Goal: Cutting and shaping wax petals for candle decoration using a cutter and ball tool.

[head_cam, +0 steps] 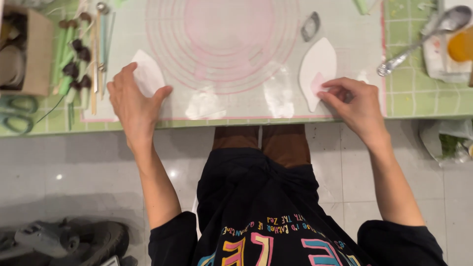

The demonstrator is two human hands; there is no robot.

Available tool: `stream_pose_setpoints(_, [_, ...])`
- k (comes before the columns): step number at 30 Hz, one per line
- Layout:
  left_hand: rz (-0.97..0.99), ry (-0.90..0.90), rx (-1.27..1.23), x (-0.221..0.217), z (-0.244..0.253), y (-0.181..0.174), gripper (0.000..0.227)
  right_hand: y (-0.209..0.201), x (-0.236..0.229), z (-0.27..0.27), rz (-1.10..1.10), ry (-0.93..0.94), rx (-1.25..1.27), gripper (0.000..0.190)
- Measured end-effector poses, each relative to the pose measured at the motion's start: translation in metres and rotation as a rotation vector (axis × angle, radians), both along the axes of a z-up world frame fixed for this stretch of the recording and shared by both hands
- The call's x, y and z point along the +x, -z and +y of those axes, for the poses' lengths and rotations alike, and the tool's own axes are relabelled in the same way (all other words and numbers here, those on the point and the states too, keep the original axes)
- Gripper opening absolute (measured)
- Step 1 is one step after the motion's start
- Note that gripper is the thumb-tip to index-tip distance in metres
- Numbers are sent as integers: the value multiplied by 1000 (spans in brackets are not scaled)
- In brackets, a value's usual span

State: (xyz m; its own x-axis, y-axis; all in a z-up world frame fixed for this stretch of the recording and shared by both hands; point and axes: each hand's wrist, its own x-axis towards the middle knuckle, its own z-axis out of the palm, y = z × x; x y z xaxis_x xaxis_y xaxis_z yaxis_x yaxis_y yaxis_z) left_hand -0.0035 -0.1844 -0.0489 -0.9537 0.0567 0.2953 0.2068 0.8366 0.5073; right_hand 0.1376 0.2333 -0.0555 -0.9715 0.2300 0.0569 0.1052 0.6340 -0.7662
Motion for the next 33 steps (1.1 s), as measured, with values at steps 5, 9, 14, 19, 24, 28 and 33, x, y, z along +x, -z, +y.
stream_pose_setpoints(5, [-58,-64,-11,-5,-1,3,74,5,6,-4,156,-6,122,17])
stream_pose_setpoints(9, [-25,-83,53,-16,-12,6,63,6,7,-2,164,-11,148,15])
stream_pose_setpoints(14, [-130,57,829,-25,-19,6,50,8,8,0,145,44,30,13])
stream_pose_setpoints(19, [-415,295,1619,-19,12,5,62,6,4,-2,165,0,125,14])
stream_pose_setpoints(24, [-737,453,1906,-4,88,18,63,4,4,-4,145,18,84,17])
stream_pose_setpoints(28, [-1025,531,2035,19,156,18,62,4,7,-2,120,58,3,16])
stream_pose_setpoints(33, [-1144,595,1887,38,216,13,48,6,10,-2,128,16,99,12])
